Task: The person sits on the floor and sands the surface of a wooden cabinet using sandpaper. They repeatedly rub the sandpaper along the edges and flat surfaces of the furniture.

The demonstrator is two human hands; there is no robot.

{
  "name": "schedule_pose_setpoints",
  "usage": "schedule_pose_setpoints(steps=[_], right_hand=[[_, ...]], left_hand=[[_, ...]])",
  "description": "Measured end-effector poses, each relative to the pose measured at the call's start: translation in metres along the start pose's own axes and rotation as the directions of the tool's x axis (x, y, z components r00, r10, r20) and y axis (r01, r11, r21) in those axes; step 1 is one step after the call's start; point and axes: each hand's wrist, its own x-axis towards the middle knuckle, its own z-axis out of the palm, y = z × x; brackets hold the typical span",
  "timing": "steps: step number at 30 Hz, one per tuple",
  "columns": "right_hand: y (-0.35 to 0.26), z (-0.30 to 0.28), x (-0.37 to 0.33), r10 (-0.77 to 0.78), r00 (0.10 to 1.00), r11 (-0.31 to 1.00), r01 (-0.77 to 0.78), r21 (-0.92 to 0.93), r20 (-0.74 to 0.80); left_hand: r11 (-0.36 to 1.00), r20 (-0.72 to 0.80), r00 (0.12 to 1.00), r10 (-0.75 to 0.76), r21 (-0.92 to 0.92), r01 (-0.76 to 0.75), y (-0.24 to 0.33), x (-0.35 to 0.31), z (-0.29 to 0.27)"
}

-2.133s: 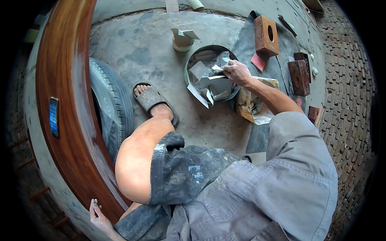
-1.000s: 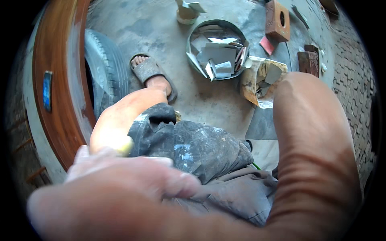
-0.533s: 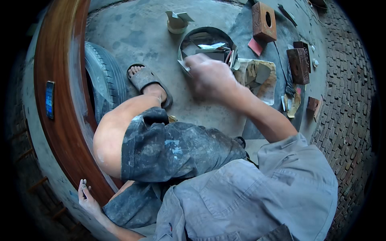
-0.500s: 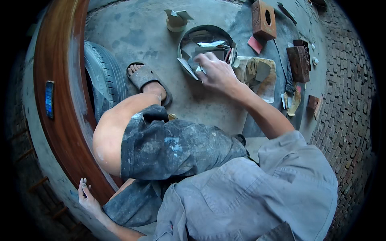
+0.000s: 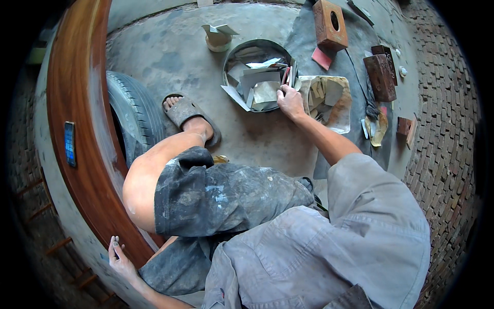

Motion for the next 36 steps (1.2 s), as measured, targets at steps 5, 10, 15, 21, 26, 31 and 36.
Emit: schedule_pose_setpoints(steps=[5, 10, 15, 21, 26, 31, 36], right_hand=[[-0.005, -0.009, -0.005, -0.097, 0.984, 0.988, 0.113, 0.104, -0.15], [-0.065, -0.002, -0.05, -0.539, 0.842, 0.842, 0.539, -0.028, 0.015], [-0.044, 0.047, -0.025, -0.268, 0.963, 0.961, 0.268, 0.072, 0.003], [-0.011, 0.008, 0.017, -0.024, 0.991, 0.986, 0.002, 0.168, 0.131], [-0.011, -0.014, 0.014, 0.0, 1.0, 0.93, -0.012, 0.366, 0.032], [-0.014, -0.034, 0.025, -0.01, 0.989, 0.911, 0.07, 0.406, -0.148], [-0.038, -0.056, 0.019, 0.013, 0.988, 0.831, 0.075, 0.552, -0.154]], left_hand=[[1.0, -0.001, 1.0, -0.011, -0.02, 0.011, 0.0, 0.001, -0.002], [1.0, -0.006, 1.0, -0.009, -0.009, 0.009, 0.002, 0.001, 0.0], [1.0, -0.023, 1.0, 0.018, -0.022, -0.019, 0.008, 0.0, 0.003], [1.0, -0.036, 0.999, 0.002, -0.016, -0.003, -0.001, -0.004, 0.002], [1.0, -0.017, 1.0, 0.005, -0.004, -0.005, 0.001, -0.004, 0.001], [1.0, 0.022, 1.0, -0.002, 0.028, 0.002, -0.006, 0.001, 0.0], [0.999, -0.004, 1.0, 0.03, 0.029, -0.03, -0.005, -0.003, 0.002]])
